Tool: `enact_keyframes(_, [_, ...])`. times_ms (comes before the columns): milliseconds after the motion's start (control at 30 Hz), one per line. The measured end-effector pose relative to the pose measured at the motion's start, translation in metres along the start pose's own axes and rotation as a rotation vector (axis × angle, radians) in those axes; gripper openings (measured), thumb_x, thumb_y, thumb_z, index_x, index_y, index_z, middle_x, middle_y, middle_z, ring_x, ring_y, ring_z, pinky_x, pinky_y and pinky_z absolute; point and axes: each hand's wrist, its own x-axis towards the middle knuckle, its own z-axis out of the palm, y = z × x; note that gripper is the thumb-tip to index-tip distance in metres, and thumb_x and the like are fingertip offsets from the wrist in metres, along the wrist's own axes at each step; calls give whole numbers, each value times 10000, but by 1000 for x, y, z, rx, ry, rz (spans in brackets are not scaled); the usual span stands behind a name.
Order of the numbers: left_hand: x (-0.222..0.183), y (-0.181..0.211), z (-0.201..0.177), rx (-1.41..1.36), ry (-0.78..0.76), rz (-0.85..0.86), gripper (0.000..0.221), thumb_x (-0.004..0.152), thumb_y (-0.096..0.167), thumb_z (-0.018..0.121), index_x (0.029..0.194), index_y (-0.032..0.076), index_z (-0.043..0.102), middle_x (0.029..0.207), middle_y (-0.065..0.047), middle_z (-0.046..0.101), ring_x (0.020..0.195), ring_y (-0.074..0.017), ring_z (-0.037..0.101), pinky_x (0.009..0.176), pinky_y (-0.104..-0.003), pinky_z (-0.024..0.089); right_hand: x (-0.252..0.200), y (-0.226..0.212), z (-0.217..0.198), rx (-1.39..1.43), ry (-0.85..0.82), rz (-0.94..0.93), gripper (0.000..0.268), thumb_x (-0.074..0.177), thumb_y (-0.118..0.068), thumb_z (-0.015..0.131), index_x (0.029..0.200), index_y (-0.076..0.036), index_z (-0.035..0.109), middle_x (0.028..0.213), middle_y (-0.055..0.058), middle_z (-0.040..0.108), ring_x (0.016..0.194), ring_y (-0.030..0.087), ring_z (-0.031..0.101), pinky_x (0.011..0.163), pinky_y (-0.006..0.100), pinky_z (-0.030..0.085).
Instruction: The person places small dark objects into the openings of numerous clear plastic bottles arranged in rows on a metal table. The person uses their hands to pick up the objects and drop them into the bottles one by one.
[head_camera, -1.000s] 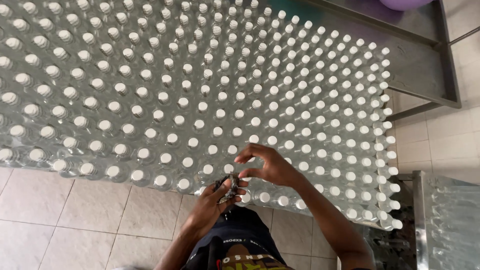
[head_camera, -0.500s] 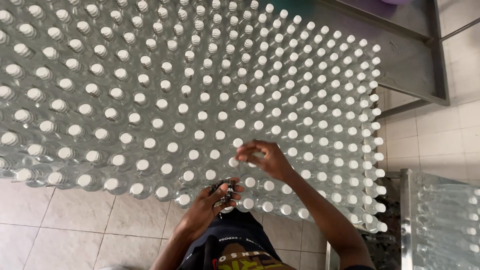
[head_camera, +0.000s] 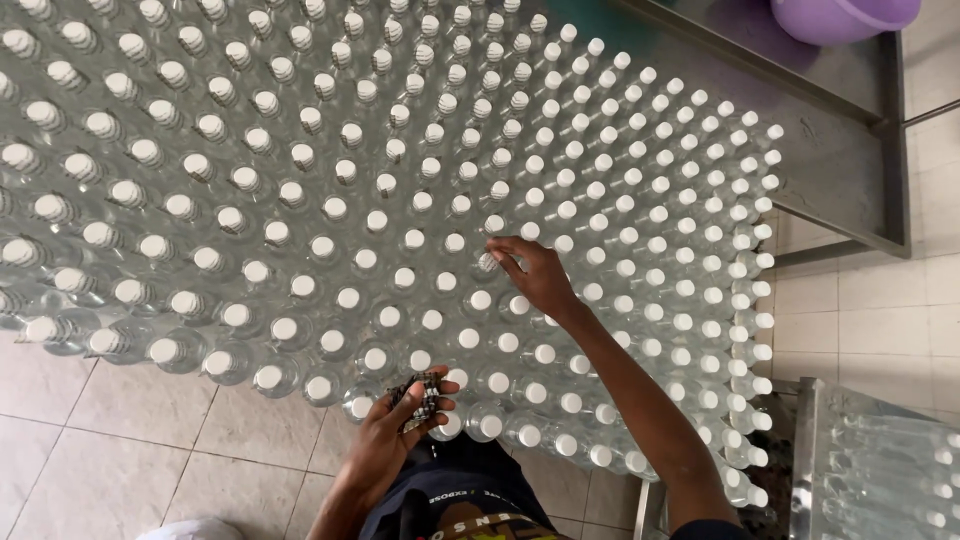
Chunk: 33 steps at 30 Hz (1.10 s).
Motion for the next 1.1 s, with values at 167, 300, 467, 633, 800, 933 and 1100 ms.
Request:
enact_keyframes(167, [-5,8,3,10,59,-62,562,1054,241,539,1502,-78,658,1300,-246,800,1093,-304,728,985,-420,573,-3,7,-6,-103,-109,-111,283,1115,-232,642,1358,-122,736,1367,55,772,1277,248,711,1054,411,579])
enact_keyframes(300, [-4,5,0,-2,61,-45,567,1049,254,546,1498,-75,658,1301,-234,792,1084,-293,724,983,-422,568,-2,13,-7,-143,-178,-160,286,1058,-243,736,1298,-87,725,1483,81,693,1373,276,640,1133,465,534])
enact_keyframes(467, [-3,6,7,12,66,-69,567,1039,247,561,1490,-82,659,1299,-245,796,1098,-307,726,977,-419,569,-2,12,-2,-124,-160,-156,212,1048,-229,752,1211,-104,704,1365,66,740,1263,263,699,1042,436,569])
enact_keyframes(633, [2,-2,0,22,34,-62,586,1018,255,588,1483,-96,655,1299,-254,795,1098,-318,735,945,-417,579,2,2,-3,-118,-235,33,440,1051,-259,730,1452,-123,614,1408,71,691,1267,250,691,1036,410,567])
enact_keyframes(800, [-4,-4,2,10,6,-43,560,1030,270,585,1459,-77,681,1259,-226,788,1101,-299,725,957,-414,567,4,9,2,-221,-319,-19,359,1090,-253,657,1433,-149,669,1438,79,674,1351,267,616,1088,446,521])
enact_keyframes(933, [-8,-6,6,27,-11,-37,559,1042,275,568,1476,-65,659,1263,-230,783,1095,-297,726,961,-416,571,9,-3,-5,-115,-306,40,315,1031,-192,735,1343,-156,717,1384,60,733,1266,267,693,1035,421,538])
enact_keyframes(1100, [-10,-3,10,33,-32,-24,556,1046,280,566,1474,-66,647,1269,-220,782,1078,-281,731,962,-399,581,4,-18,-10,-199,-336,110,523,1045,-257,700,1550,-186,583,1664,80,513,1547,280,467,1205,457,426])
